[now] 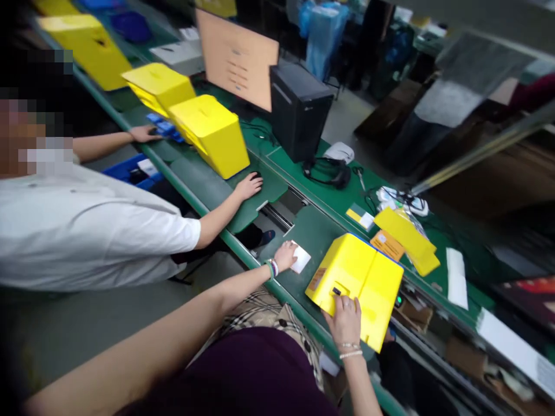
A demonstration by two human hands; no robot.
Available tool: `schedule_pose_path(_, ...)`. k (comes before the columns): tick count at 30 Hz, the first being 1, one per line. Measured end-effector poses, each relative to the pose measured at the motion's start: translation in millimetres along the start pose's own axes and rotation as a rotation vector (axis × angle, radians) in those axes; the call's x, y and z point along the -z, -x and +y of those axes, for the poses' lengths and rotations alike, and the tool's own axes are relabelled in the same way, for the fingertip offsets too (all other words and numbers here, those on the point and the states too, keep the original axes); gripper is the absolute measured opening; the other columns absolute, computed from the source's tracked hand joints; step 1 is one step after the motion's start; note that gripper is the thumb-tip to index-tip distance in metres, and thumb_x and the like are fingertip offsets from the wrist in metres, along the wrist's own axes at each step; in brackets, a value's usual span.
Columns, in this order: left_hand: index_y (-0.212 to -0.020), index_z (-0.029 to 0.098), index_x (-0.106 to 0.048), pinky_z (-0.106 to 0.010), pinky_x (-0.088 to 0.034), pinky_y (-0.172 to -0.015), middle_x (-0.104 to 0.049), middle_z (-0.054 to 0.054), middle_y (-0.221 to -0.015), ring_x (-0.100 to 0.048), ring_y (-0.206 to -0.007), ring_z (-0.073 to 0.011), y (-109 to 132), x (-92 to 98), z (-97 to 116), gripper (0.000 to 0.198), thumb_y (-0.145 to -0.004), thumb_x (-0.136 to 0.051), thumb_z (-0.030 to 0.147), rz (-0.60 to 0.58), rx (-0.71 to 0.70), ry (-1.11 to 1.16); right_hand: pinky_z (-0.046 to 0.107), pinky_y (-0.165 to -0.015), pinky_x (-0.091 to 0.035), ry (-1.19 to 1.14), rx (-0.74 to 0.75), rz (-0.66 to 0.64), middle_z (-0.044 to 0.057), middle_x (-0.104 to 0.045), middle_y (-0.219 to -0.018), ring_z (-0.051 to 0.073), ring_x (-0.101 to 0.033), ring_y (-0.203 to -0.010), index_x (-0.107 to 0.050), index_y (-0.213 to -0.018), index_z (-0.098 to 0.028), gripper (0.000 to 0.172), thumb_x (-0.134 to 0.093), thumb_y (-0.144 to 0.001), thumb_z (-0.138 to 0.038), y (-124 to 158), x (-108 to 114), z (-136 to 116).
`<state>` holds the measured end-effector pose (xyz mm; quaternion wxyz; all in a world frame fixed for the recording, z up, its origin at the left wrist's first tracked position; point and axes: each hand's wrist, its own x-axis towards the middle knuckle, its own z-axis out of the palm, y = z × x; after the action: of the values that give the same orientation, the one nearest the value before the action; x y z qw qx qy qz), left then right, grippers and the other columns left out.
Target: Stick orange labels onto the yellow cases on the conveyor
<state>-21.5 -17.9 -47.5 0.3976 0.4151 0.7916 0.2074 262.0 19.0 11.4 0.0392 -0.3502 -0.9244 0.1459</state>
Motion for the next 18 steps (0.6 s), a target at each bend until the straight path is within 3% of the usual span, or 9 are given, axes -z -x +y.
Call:
schedule_pose_path(4, -0.131, 0.020, -0.051, -0.060, -0.033, -0.110, -0.041, -0.011, -0.147, -0.038, -0.134, -0.0319, -28, 1.3, -3, 0.048, -0.087, -0.063, 0.033, -0.085, -0.155, -0.196, 0.057, -0.102, -0.037, -0.227, -0.153, -0.057, 0.016, -0.066, -0.109, 0.036, -0.057, -0.108, -0.065, -0.109, -0.020, 0.035, -0.066, -0.078, -0.037, -8, 14, -11)
schedule_pose_path(10, -0.117, 0.015, -0.059, -0.046, -0.051, -0.094, -0.061, -0.010, -0.119, -0.060, -0.107, -0.0222, -40, -12.3, -10, 0.034, -0.090, -0.060, 0.035, -0.182, -0.132, -0.200, 0.048, -0.103, -0.042, -0.514, -0.366, 0.016, 0.011, -0.067, -0.114, 0.030, -0.058, -0.113, -0.066, -0.108, -0.024, 0.029, -0.057, -0.086, -0.040, -7, 18, -43)
schedule_pose_path(13, -0.105, 0.015, -0.063, -0.036, -0.056, -0.080, -0.066, -0.006, -0.102, -0.064, -0.088, -0.0160, -29, -7.6, -15, 0.028, -0.090, -0.060, 0.037, -0.238, -0.097, -0.076, 0.044, -0.094, -0.050, -0.706, -0.488, 0.024, 0.011, -0.069, -0.109, 0.027, -0.064, -0.102, -0.065, -0.107, -0.024, 0.030, -0.054, -0.088, -0.043, 4, -4, -76)
schedule_pose_path(18, -0.102, 0.014, -0.063, -0.029, -0.056, -0.067, -0.067, -0.005, -0.095, -0.064, -0.077, -0.0133, 10, 15.1, -20, 0.032, -0.093, -0.051, 0.043, -0.247, -0.107, 0.158, 0.043, -0.084, -0.054, -1.031, -0.738, 0.031, 0.016, -0.064, -0.123, 0.031, -0.062, -0.110, -0.058, -0.120, -0.018, 0.057, -0.064, -0.075, -0.052, 6, -61, -113)
